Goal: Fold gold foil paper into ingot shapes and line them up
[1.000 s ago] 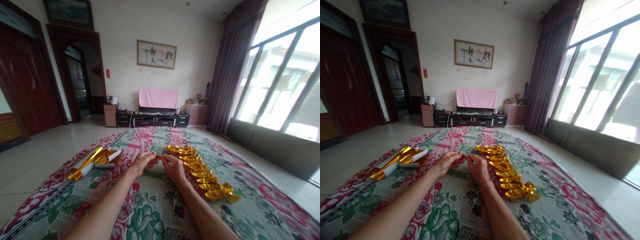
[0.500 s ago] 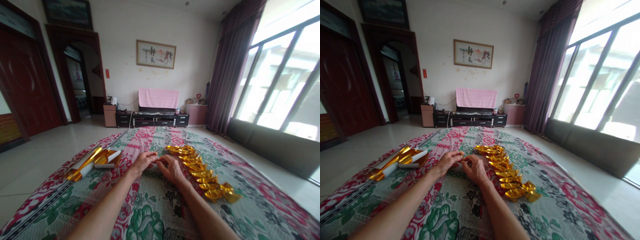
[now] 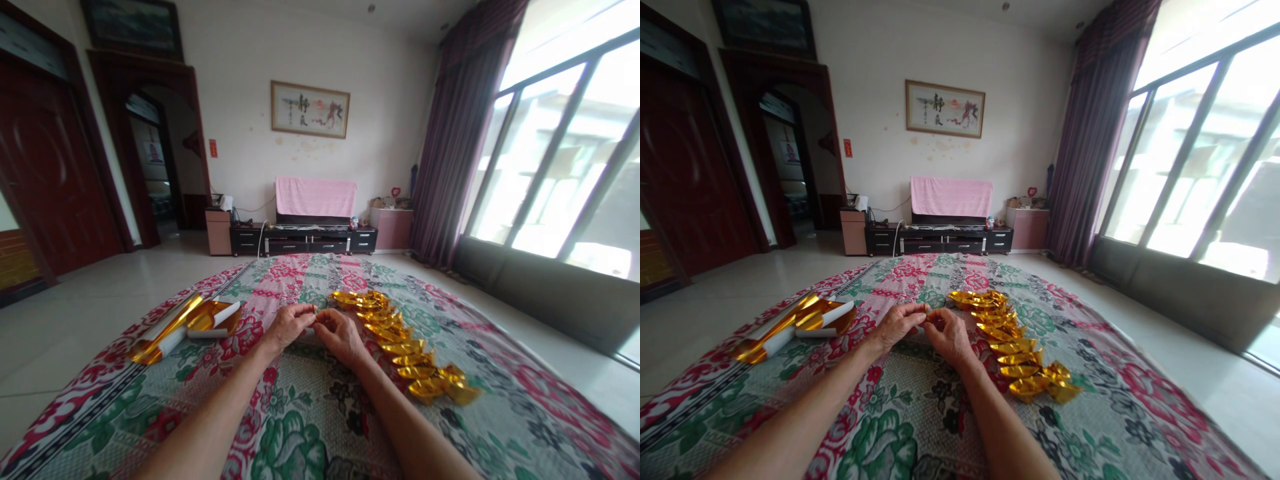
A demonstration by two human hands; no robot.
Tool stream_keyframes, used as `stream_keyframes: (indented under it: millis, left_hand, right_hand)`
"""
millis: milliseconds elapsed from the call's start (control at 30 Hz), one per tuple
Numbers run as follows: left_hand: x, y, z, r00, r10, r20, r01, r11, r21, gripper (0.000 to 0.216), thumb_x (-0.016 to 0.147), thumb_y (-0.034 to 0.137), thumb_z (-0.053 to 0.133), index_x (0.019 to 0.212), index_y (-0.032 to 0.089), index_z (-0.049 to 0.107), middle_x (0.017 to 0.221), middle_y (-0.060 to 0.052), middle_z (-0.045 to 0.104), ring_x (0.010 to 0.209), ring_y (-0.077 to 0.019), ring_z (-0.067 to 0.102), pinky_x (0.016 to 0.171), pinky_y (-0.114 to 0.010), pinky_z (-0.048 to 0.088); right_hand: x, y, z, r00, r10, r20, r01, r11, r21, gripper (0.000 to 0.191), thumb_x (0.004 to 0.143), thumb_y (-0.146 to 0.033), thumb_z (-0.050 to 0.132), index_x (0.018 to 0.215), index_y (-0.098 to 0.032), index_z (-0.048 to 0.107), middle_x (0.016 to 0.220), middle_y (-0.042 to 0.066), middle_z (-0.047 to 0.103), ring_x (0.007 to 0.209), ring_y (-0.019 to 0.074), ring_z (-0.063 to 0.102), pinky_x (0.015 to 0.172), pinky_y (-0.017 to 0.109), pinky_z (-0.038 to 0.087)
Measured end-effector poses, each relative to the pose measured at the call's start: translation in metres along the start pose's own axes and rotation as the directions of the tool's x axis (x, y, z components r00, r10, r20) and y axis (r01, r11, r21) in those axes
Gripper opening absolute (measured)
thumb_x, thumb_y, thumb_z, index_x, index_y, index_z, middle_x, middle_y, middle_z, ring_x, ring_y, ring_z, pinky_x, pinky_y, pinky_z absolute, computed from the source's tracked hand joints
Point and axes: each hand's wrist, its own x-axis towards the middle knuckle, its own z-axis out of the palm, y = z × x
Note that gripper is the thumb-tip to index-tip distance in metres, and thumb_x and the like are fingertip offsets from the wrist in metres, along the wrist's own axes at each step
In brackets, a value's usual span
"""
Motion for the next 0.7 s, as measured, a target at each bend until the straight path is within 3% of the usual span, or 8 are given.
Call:
stream_keyframes:
  millis: [300,500,700]
  left_hand:
    - [0.0023,-0.0023,0.0017,0.998,0.066,0.000,-0.066,0.996,0.066,0.038,0.068,0.029,0.056,0.102,0.013,0.063,0.083,-0.005,0.066,0.067,-0.0127,0.057,0.056,-0.020,0.043]
    - [0.0041,-0.0036,0.0009,0.992,0.123,0.004,-0.123,0.986,0.117,0.033,0.068,0.026,0.055,0.096,0.014,0.065,0.088,-0.005,0.066,0.074,-0.0146,0.058,0.062,-0.020,0.044]
    - [0.0065,-0.0085,0.0010,0.992,0.124,-0.021,-0.120,0.986,0.118,0.029,0.068,0.023,0.052,0.093,0.015,0.064,0.080,-0.004,0.066,0.072,-0.0152,0.059,0.061,-0.021,0.045]
  right_hand:
    - [0.0022,-0.0033,-0.0010,0.998,0.063,0.013,-0.064,0.997,0.036,0.024,0.073,-0.037,0.054,0.083,-0.016,0.061,0.073,0.001,0.064,0.062,0.0120,0.057,0.058,0.022,0.044]
    - [0.0043,0.0051,0.0010,0.997,0.076,0.031,-0.079,0.991,0.109,0.026,0.072,-0.037,0.056,0.085,-0.015,0.060,0.074,0.002,0.064,0.063,0.0123,0.059,0.058,0.022,0.046]
    - [0.0037,0.0014,0.0026,0.995,0.096,0.017,-0.097,0.993,0.069,0.018,0.073,-0.028,0.052,0.084,-0.016,0.060,0.075,0.001,0.064,0.061,0.0120,0.059,0.057,0.022,0.046]
